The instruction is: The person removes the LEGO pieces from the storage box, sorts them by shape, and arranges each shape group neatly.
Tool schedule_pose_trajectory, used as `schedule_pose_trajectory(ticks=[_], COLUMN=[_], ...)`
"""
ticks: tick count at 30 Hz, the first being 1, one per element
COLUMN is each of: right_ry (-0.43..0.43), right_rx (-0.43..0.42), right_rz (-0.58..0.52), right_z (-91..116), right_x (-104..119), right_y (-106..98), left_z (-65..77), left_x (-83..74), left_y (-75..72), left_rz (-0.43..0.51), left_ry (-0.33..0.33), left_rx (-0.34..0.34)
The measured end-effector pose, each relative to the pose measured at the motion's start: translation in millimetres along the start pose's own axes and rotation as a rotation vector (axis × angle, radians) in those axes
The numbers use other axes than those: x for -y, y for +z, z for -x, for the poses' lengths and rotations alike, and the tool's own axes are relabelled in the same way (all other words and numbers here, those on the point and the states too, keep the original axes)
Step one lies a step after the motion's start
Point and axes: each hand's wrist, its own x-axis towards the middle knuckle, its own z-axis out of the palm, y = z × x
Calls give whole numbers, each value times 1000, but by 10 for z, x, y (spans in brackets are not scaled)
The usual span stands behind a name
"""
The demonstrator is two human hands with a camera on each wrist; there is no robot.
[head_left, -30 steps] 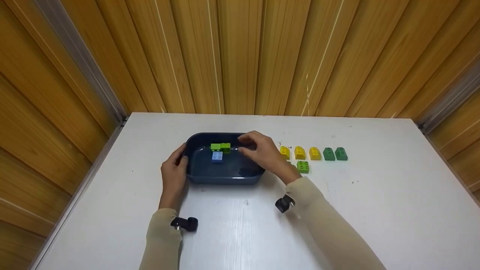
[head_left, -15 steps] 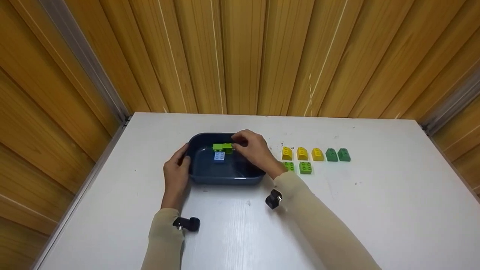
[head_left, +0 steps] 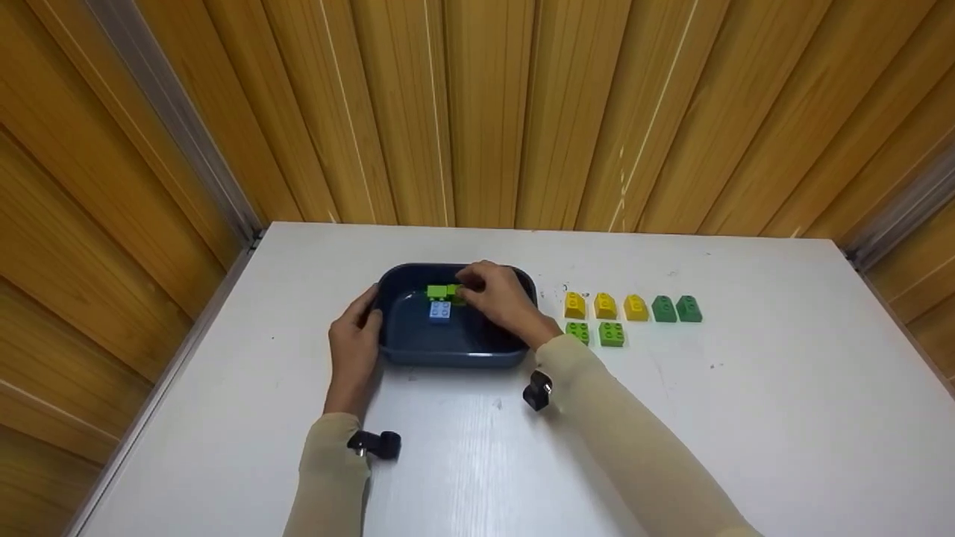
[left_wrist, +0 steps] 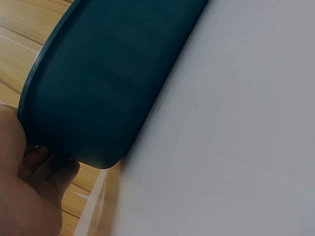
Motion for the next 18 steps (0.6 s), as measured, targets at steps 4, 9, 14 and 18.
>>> schedule_pose_trajectory(ticks=[4,9,14,18], right_ry=[4,18,6,3], right_rx=[20,48,51,59], right_rz=[30,70,108,132], right_z=[-22,-42,-52,-51], right_x=[-11,-20,-28,-32], right_y=[14,26,36,37], left_z=[4,6,12,6], left_x=[1,5,1,10], left_y=[4,11,8,7], left_rz=[8,2,6,4], left_ry=[-7,-8,-1,-2], left_rx=[-1,-6,-6,-5])
